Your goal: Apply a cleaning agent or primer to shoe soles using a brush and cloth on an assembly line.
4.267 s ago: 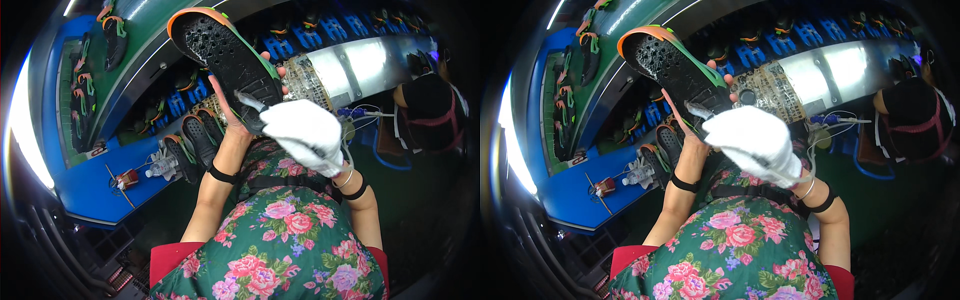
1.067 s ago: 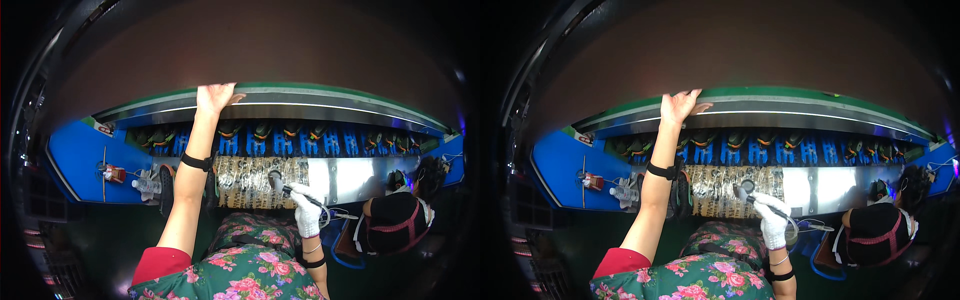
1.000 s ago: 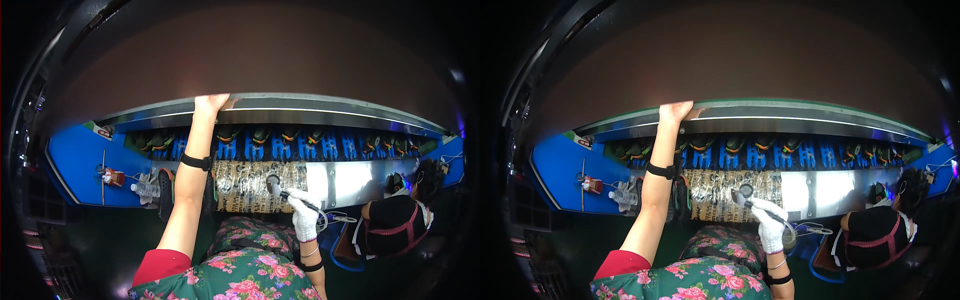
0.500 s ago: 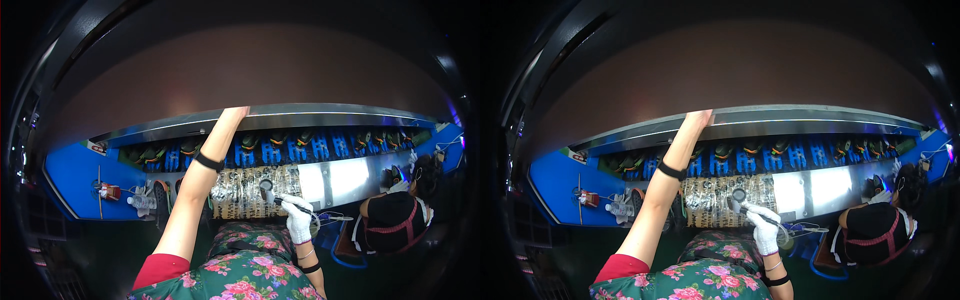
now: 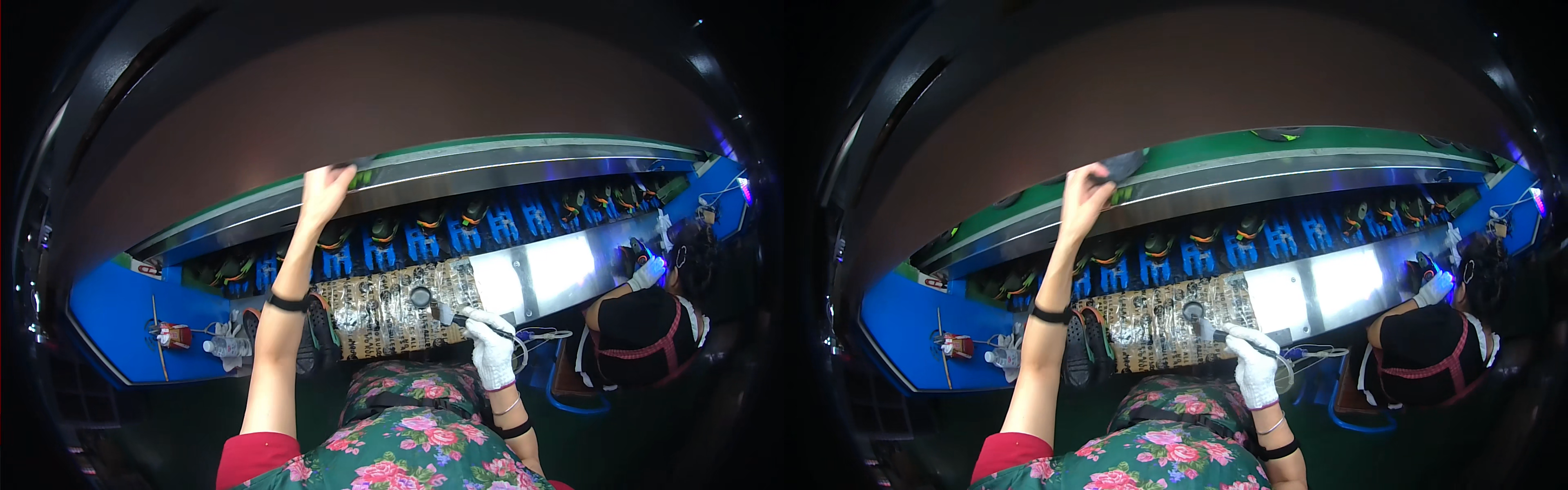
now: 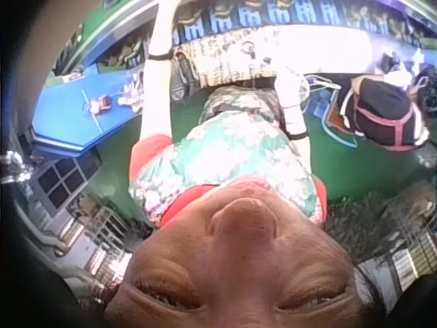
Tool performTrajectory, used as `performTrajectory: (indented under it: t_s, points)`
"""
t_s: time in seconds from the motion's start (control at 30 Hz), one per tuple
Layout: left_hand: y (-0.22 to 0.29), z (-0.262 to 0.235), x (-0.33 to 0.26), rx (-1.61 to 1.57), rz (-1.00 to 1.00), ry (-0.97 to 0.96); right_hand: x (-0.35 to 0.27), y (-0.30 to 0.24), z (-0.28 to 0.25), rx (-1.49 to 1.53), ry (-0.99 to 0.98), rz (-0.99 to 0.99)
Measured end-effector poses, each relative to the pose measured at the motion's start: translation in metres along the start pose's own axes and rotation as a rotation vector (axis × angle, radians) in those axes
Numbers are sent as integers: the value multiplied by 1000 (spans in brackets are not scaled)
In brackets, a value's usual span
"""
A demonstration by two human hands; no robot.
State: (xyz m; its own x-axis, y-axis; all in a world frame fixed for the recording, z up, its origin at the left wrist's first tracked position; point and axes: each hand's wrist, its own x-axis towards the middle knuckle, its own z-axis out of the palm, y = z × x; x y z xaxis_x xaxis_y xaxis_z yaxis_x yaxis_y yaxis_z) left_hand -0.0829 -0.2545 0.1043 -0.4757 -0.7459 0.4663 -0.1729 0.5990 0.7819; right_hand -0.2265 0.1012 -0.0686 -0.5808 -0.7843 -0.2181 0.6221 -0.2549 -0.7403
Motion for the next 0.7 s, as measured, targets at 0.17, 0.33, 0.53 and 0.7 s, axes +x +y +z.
performTrajectory:
  t_s: [0.17, 0.33, 0.53, 0.7]
  points:
    - [-2, -70, -69, -184, 218, 338, 0, -27, -7, 137, 59, -3]
    - [37, -66, -93, -540, -174, 634, 7, -65, -1, 219, 7, -113]
    - [1, -1, -137, -633, -785, -59, -5, -89, 64, -117, -243, -184]
    - [-23, 59, -195, -824, -1067, -353, -8, -75, 92, -328, -324, -167]
